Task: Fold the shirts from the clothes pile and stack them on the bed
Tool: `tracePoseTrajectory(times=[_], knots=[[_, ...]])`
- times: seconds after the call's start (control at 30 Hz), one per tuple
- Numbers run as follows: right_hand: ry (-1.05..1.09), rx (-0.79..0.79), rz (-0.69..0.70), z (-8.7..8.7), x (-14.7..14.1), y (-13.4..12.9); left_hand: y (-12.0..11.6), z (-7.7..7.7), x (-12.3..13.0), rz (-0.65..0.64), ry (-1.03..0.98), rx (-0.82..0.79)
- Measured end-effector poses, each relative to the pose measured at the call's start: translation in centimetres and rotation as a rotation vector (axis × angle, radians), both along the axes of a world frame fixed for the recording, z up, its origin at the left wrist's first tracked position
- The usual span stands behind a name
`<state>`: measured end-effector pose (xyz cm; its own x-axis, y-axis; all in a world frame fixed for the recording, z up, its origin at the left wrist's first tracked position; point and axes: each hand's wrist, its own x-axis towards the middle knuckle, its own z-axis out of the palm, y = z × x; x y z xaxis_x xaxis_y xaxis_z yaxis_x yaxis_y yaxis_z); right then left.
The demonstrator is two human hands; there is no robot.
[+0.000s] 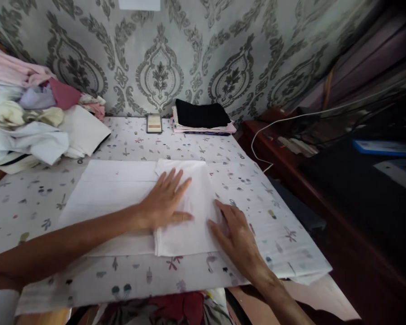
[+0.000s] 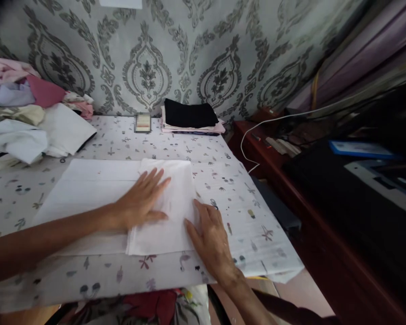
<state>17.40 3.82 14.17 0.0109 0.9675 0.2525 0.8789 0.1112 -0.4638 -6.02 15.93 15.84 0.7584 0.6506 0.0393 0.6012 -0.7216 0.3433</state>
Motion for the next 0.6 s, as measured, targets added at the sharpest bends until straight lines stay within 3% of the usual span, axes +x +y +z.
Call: tracePoseTrajectory(times=[0.1,0.2,0.3,0.4,0.5,0.6], knots=[[0.035,-0.075,-0.027,0.6,0.1,0.8,-2.3,-1.3,-0.6,-0.033,0.038,-0.066],[0.080,-0.144,-0.080,1.4,0.1,1.3,-1.8,-1.2,-0.9,-0.015,0.036,-0.096],[0.139,-0.263,-0.133,2.3,0.3,1.4,1.3,0.5,-0.7,0.005,-0.023,-0.100],[0.216,-0.362,-0.145,2.9,0.4,0.9,6.0,2.7,0.5,0.002,-0.089,-0.092],[0.400,-0.465,-0.144,3.2,0.2,0.1,10.2,4.5,2.8,-0.051,-0.076,-0.119],[0.634,-0.559,-0.143,3.5,-0.4,-0.4,12.3,5.3,5.7,-0.125,-0.066,-0.140]])
